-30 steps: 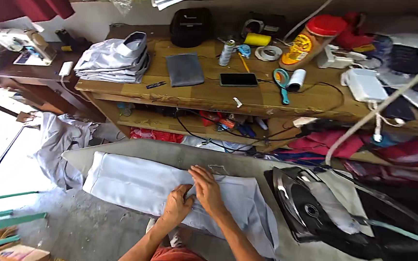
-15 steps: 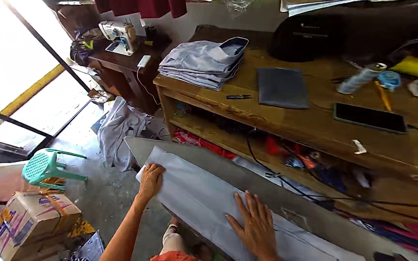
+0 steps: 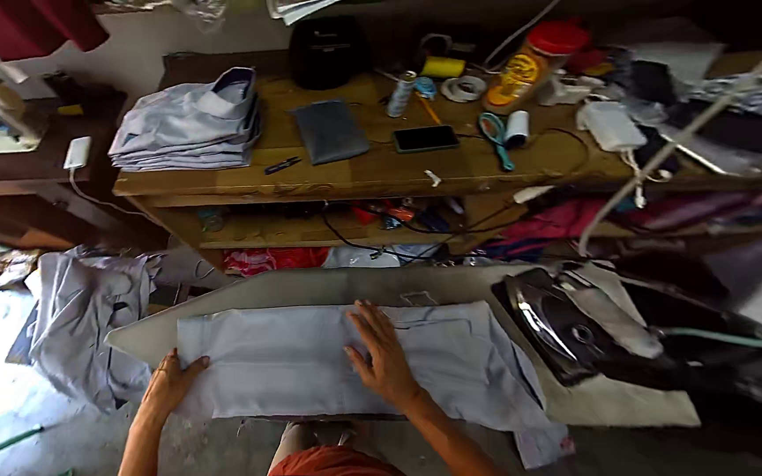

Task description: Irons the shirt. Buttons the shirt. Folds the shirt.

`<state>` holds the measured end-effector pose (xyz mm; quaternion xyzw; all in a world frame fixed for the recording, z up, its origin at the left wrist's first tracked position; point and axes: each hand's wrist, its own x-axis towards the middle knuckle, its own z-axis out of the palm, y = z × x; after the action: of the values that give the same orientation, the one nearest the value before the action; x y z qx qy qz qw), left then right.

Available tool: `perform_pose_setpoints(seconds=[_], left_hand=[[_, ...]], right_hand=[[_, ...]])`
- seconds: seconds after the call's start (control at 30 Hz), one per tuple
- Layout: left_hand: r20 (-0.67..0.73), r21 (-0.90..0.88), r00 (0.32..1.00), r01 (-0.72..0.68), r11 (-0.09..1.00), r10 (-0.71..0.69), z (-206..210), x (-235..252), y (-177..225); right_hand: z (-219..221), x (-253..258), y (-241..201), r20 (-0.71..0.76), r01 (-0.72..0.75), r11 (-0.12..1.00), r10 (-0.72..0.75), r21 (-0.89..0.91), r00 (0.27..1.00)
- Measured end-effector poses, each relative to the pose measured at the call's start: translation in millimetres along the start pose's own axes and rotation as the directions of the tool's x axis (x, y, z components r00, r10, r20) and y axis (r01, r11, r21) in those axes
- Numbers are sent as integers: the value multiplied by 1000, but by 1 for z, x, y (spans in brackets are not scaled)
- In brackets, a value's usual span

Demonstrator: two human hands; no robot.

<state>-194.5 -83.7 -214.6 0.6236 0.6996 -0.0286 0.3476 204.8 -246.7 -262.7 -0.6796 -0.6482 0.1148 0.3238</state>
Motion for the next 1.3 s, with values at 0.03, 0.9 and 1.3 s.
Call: perform_pose_setpoints(seconds=[0.03, 0.9, 1.3], left_hand=[[19, -20, 999, -26, 999, 27, -8, -9, 4], [167, -153, 921, -329, 932, 353, 158, -61, 187], [445, -711, 336, -431, 556, 830, 110, -133, 281]], right_hand=[[1, -4, -16, -12, -41, 987, 44, 154, 999], [-191, -75, 105, -83, -771, 630, 767, -93, 637], [-136, -75, 31, 400, -296, -287, 789, 911, 465]])
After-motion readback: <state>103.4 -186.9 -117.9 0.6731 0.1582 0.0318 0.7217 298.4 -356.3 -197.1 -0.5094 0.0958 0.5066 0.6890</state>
